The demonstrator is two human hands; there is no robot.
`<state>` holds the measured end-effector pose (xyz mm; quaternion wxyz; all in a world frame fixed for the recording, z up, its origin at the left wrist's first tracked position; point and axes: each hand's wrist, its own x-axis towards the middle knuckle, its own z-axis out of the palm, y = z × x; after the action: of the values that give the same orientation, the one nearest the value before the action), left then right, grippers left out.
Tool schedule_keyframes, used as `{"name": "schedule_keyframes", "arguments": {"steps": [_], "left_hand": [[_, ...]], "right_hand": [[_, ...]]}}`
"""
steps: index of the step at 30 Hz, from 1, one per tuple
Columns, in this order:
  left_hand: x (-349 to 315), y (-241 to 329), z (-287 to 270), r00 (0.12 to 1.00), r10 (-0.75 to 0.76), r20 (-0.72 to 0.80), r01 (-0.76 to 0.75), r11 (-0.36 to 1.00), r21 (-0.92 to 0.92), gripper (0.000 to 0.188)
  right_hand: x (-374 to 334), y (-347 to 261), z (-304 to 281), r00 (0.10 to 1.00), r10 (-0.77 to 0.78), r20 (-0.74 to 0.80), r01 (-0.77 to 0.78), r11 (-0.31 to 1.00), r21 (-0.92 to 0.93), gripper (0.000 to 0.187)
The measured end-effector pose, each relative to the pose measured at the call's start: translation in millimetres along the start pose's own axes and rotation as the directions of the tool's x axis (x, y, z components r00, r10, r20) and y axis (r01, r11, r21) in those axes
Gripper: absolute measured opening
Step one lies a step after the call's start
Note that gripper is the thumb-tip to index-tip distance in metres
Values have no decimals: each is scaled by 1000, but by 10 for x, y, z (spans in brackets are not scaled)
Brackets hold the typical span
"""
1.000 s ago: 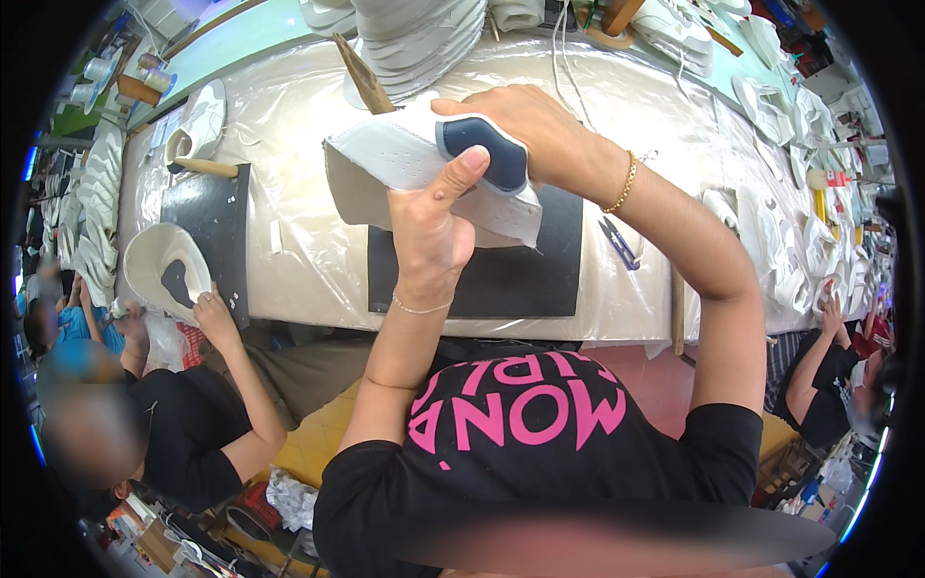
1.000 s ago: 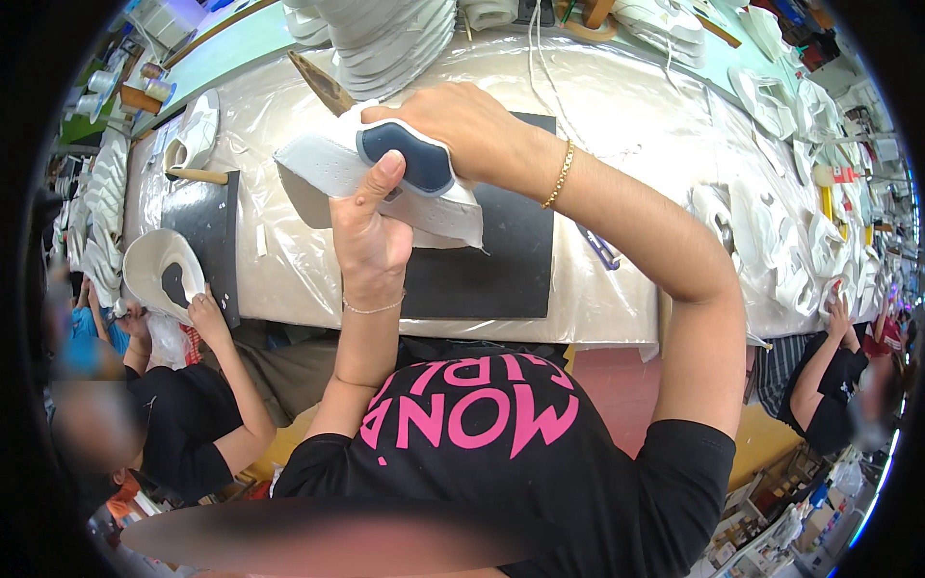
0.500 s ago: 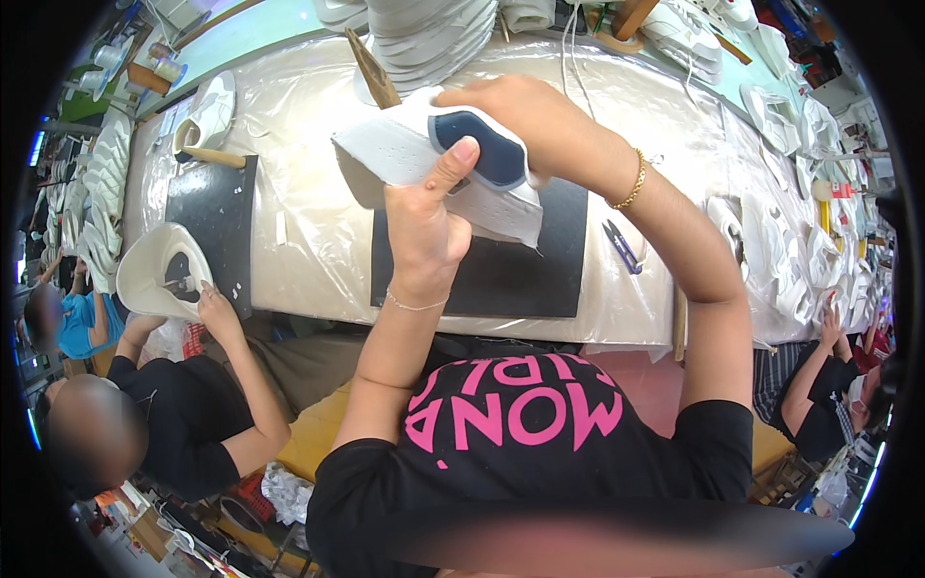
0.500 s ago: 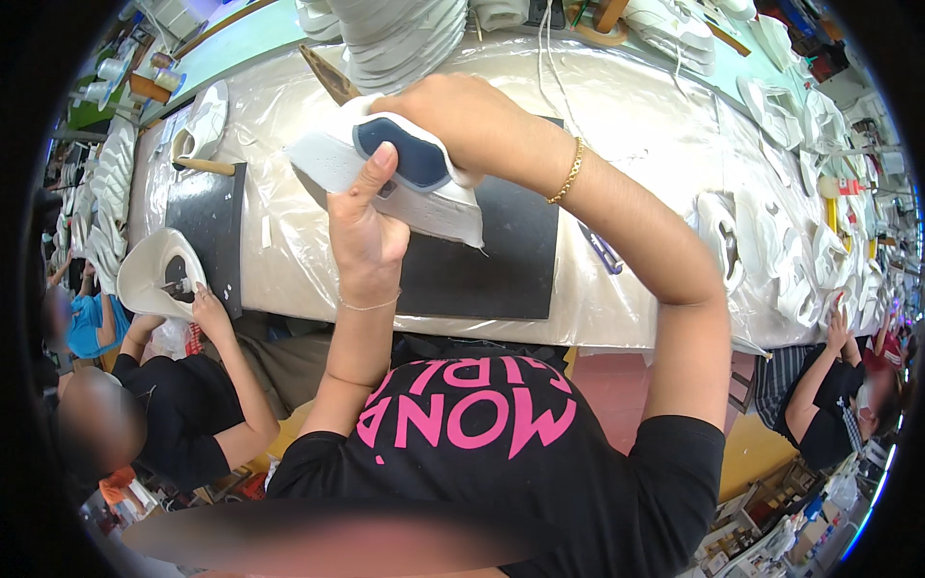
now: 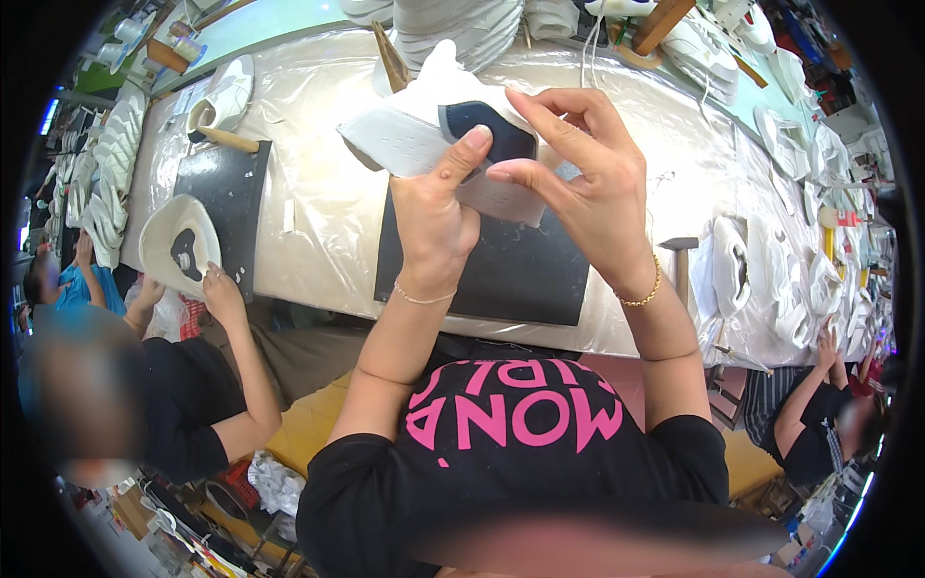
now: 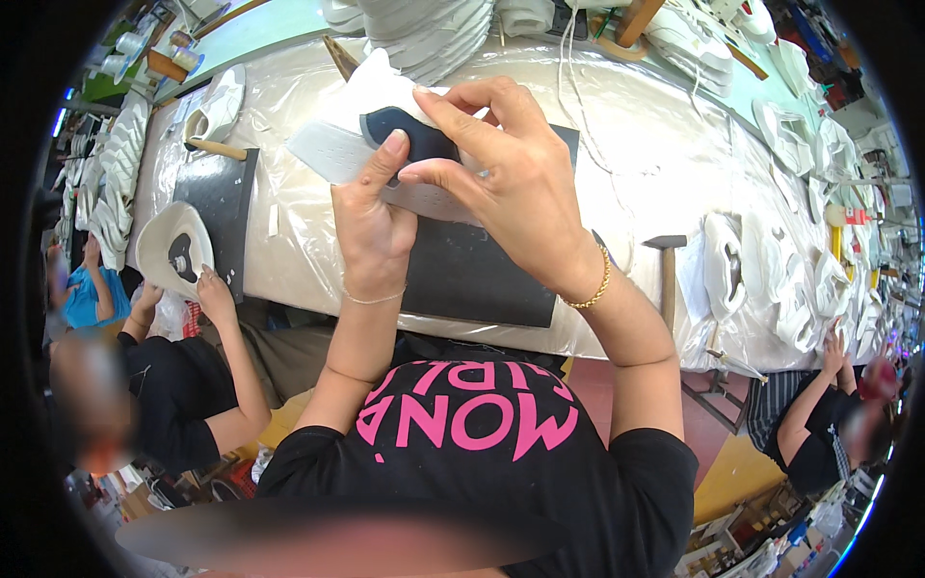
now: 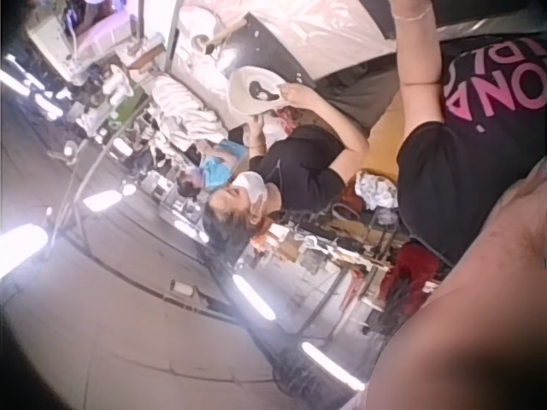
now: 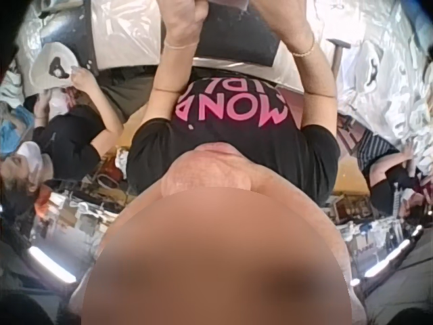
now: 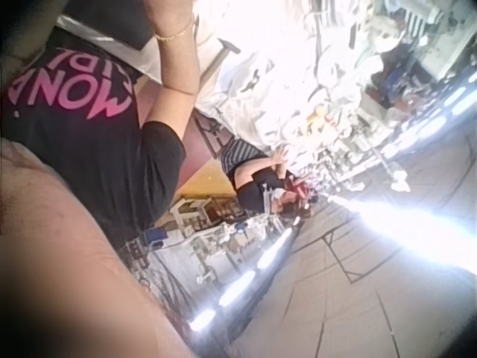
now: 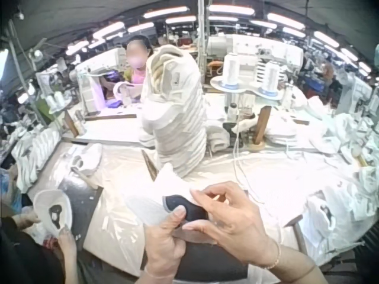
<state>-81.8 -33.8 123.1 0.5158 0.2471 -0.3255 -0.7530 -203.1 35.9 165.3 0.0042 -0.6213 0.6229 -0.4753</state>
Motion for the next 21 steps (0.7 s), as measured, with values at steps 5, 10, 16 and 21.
{"name": "schedule_keyframes", "arguments": {"steps": [5, 10, 16, 21], "left_hand": [[-21, -2, -21, 1000, 19, 25, -19, 1000, -13, 40], [-42, -4, 2, 999, 10, 32, -9, 999, -45, 40], [-90, 22, 4, 999, 12, 34, -10, 997, -75, 41], [-109, -33, -23, 994, 100, 49, -98, 994, -48, 40]], "right_hand": [[33, 17, 56, 1000, -5, 23, 5, 1000, 2, 57], [54, 29, 71, 998, -67, 1, 67, 998, -8, 54], [115, 13, 31, 992, 61, 109, -82, 976, 200, 52], [107, -21, -6, 956, 200, 214, -252, 935, 252, 50]]}}
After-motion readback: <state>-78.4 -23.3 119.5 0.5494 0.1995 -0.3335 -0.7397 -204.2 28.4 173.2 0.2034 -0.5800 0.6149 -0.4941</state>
